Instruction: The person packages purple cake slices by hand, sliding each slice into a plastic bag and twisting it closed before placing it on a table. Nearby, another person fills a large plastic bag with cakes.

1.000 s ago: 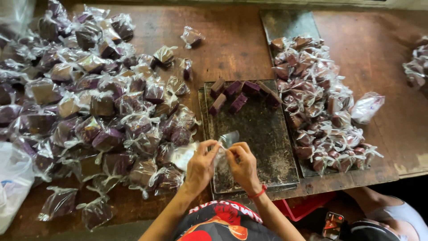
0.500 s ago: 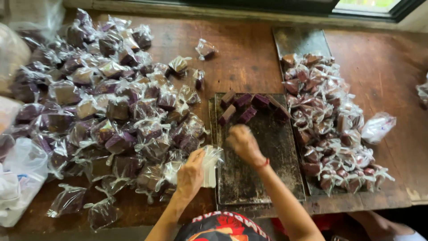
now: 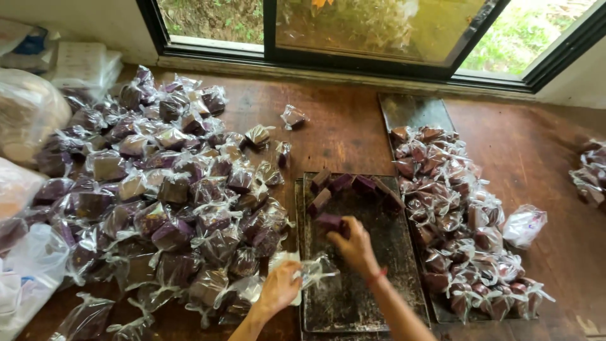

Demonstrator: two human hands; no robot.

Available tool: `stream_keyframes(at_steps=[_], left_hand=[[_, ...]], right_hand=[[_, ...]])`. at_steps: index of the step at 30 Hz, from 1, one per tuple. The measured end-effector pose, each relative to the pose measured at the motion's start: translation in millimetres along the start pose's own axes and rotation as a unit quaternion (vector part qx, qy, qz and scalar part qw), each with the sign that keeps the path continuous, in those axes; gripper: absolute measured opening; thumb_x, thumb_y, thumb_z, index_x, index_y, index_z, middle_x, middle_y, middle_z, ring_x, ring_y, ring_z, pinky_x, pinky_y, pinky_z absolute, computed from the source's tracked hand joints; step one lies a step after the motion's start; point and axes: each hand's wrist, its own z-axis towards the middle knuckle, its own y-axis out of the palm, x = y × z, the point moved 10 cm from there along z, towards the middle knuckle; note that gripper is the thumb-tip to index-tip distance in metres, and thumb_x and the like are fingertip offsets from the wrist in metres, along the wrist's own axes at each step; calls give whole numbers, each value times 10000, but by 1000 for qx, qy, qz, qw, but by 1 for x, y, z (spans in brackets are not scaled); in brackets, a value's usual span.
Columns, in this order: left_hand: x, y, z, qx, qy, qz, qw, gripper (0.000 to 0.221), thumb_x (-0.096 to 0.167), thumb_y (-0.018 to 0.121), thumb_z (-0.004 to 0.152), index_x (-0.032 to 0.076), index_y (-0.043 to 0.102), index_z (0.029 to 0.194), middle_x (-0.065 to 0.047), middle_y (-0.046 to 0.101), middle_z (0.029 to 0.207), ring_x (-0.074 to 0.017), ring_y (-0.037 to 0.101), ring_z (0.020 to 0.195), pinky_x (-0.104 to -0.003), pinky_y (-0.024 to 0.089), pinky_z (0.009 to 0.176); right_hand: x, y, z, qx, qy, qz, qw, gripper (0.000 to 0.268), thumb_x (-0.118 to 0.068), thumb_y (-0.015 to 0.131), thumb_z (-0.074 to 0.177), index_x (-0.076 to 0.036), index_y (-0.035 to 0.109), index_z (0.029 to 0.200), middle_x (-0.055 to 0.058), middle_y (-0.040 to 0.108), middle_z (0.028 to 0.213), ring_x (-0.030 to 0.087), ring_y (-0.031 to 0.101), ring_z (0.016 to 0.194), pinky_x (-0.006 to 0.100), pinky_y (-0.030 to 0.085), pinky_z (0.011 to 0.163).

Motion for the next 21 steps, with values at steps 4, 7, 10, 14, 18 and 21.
stream_keyframes(at_steps=[4,7,10,14,18,21], left_hand=[[19,2,11,10,-48,-184,982,520,19,734,809,82,635,1316,-134,701,1264,-275,708,1092,-376,579,911],[32,-5,23,54,20,-193,980,632,-10,764,784,59,549,1375,-163,615,1364,-282,649,1203,-356,562,969],[49,-5,19,68,114,-141,981,675,-70,723,763,17,541,1407,-190,553,1458,-331,594,1297,-362,502,1069],[61,17,4,-29,137,-100,985,761,-79,630,740,-45,406,1466,-181,378,1609,-299,607,1284,-304,560,986],[77,22,-15,-35,186,-123,974,812,-100,620,728,-98,364,1499,-216,336,1630,-347,496,1397,-328,513,1089],[68,15,-6,-48,102,-199,973,843,-89,646,739,-72,341,1524,-185,297,1626,-350,457,1405,-354,489,1087]], right_hand=[[-42,11,-64,6,58,290,955,618,-25,758,830,-74,507,1393,105,745,1054,141,701,895,308,596,764],[-64,-14,-87,64,5,220,973,608,4,758,824,-58,533,1386,123,737,1115,181,727,934,327,608,787],[-92,-19,-102,44,-101,77,991,574,-12,785,795,-52,587,1332,174,720,1114,288,745,930,372,614,769],[-74,-3,-105,-81,-3,-81,993,499,-120,772,855,-74,573,1310,189,714,1085,373,742,931,429,600,759],[-65,-4,-99,-112,76,-89,987,465,-240,751,877,-105,588,1291,151,740,1101,331,760,969,412,615,755],[-87,-7,-100,-83,14,-46,995,569,-238,752,846,-95,559,1362,159,715,1116,334,751,932,409,618,716]])
